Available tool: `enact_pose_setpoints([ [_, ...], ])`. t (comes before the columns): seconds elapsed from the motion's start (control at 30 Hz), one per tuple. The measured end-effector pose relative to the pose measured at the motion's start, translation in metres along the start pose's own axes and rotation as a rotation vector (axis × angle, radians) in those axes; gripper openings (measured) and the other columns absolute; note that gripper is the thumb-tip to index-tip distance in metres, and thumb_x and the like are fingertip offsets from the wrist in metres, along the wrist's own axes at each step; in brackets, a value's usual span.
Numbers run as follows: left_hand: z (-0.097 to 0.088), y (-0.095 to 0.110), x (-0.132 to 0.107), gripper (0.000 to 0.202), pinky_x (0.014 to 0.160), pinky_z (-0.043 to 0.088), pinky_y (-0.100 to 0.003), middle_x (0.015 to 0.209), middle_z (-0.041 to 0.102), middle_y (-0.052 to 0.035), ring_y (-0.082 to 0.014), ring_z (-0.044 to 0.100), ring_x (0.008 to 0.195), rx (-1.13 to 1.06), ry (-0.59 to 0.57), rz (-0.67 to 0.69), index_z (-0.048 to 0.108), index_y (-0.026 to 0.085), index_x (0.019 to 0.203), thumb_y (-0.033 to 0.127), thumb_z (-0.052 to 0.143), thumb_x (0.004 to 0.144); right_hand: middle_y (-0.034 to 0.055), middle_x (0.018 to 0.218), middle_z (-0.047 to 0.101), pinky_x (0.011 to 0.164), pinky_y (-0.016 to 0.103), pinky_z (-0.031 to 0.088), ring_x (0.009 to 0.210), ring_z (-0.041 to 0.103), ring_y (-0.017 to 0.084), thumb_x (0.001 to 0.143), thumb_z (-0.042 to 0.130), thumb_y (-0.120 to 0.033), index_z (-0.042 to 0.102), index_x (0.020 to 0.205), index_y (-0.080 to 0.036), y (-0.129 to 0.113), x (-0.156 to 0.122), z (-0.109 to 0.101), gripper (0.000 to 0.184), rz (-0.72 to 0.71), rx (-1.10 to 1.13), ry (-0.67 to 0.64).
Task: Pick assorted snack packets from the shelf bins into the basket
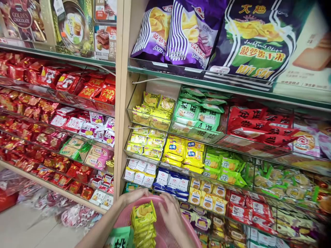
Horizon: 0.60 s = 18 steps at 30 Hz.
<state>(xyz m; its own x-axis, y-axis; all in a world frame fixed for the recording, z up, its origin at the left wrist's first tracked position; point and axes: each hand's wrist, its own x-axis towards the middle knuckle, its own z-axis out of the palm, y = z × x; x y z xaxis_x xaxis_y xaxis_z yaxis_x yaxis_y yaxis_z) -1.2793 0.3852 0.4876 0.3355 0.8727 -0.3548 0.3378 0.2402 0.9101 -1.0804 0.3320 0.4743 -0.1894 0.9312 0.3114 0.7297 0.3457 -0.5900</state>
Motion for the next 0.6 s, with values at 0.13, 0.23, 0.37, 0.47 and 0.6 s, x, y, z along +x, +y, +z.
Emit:
enact_pose_setpoints([
  [0.13,-0.004,0.009,-0.004,0.025,0.068,0.039,-0.028,0.074,0.062,-0.0013,-0.0206,0.052,0.076,-0.026,-0.022,0.037,0.062,0.016,0.067,0.031,0.045,0.058,0.0064,0.114,0.061,0.094,0.036,0.042,0.108,0.053,0.020,0.091,0.038,-0.029,0.058,0.112,-0.023,-0.040,0.017,-0.052,0.030,-0.191,-0.037,0.118],
  [0.23,-0.010,0.006,-0.004,0.024,0.066,0.039,-0.028,0.073,0.061,-0.0011,-0.0194,0.050,0.073,-0.048,-0.020,0.050,0.060,0.016,0.066,0.031,0.044,0.057,0.0075,0.110,0.060,0.092,0.037,0.041,0.104,0.052,0.020,0.091,0.042,-0.027,0.055,0.113,-0.022,-0.056,0.044,-0.098,0.027,-0.367,-0.127,0.267],
  [0.37,-0.021,0.000,-0.006,0.023,0.060,0.036,-0.026,0.066,0.057,0.0000,-0.0170,0.047,0.065,-0.076,-0.015,0.058,0.059,0.016,0.065,0.031,0.043,0.057,0.0098,0.114,0.057,0.091,0.040,0.039,0.106,0.048,0.023,0.090,0.044,-0.031,0.052,0.117,-0.018,-0.056,0.092,-0.139,0.031,-0.460,-0.318,0.407],
  [0.47,-0.028,0.005,-0.012,0.023,0.058,0.035,-0.026,0.064,0.056,0.0004,-0.0164,0.046,0.063,-0.108,-0.001,0.062,0.058,0.016,0.065,0.030,0.043,0.058,0.0122,0.121,0.053,0.089,0.042,0.038,0.109,0.044,0.027,0.088,0.046,-0.039,0.045,0.127,-0.016,-0.053,0.119,-0.148,0.045,-0.412,-0.476,0.426],
  [0.6,-0.030,0.019,-0.018,0.022,0.059,0.035,-0.026,0.064,0.057,0.0003,-0.0175,0.048,0.064,-0.104,0.003,0.060,0.057,0.016,0.066,0.031,0.043,0.058,0.0132,0.120,0.052,0.087,0.042,0.038,0.106,0.043,0.028,0.090,0.040,-0.041,0.049,0.123,-0.014,-0.050,0.134,-0.146,0.044,-0.343,-0.598,0.422],
])
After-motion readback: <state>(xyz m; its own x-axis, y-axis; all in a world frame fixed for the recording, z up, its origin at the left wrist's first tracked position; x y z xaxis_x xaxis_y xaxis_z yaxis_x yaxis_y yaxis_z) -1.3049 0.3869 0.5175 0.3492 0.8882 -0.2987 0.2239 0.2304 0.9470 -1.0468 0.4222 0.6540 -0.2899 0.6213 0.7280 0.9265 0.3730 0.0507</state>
